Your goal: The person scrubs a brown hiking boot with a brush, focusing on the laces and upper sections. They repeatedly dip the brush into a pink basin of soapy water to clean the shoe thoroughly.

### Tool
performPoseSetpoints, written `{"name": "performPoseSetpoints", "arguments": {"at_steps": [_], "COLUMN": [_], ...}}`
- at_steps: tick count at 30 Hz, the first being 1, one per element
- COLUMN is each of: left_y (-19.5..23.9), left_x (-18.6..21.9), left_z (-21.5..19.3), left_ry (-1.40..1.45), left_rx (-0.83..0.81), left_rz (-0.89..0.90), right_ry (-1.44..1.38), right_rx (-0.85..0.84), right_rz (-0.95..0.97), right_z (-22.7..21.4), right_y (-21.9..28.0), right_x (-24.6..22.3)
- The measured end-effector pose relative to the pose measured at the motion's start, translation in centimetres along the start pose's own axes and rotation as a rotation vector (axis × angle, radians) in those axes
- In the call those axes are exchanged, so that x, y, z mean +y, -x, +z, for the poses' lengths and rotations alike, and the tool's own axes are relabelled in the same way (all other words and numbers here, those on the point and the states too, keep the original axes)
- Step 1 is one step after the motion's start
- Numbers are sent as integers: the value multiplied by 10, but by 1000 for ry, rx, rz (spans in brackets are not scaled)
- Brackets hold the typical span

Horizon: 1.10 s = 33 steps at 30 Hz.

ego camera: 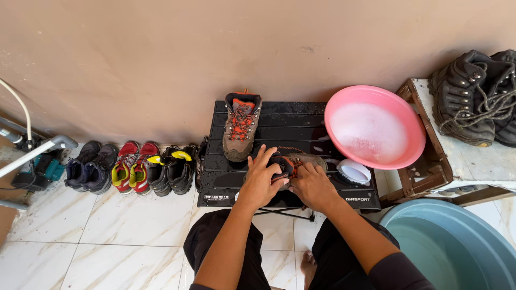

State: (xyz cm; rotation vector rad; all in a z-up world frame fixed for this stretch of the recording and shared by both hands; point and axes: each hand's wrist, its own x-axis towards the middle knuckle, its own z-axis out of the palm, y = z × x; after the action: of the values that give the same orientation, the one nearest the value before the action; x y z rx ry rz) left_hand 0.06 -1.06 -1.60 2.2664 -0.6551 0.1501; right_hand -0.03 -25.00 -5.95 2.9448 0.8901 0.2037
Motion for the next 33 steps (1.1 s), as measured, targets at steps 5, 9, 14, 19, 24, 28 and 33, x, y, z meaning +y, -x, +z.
{"name": "performPoseSetpoints", "arguments": {"at_steps": [5, 9, 14, 19, 24, 28, 33], "left_y": [-3, -2, -3, -3, 0, -3, -1], "left_x": [2, 3, 1, 4, 19, 10, 4], "left_z": [4, 7, 16, 9, 9, 13, 16], "left_ry": [16, 3, -48, -77, -204, -227, -179], "left_rx": [-16, -27, -32, -2, 19, 30, 19], "left_rz": [-5, 15, 8, -11, -27, -4, -41], "right_ry": [-114, -1, 143, -80, -1077, -710, -519], "right_rx": [-117, -176, -204, 2, -89, -63, -9], "right_rz": [-147, -245, -140, 109, 802, 901, 1037], "right_z": [-25, 2, 11, 9, 14, 24, 5], "right_y": [-10, -22, -24, 12, -7, -27, -53], "right_x": [10, 22, 8, 5, -3, -15, -20]}}
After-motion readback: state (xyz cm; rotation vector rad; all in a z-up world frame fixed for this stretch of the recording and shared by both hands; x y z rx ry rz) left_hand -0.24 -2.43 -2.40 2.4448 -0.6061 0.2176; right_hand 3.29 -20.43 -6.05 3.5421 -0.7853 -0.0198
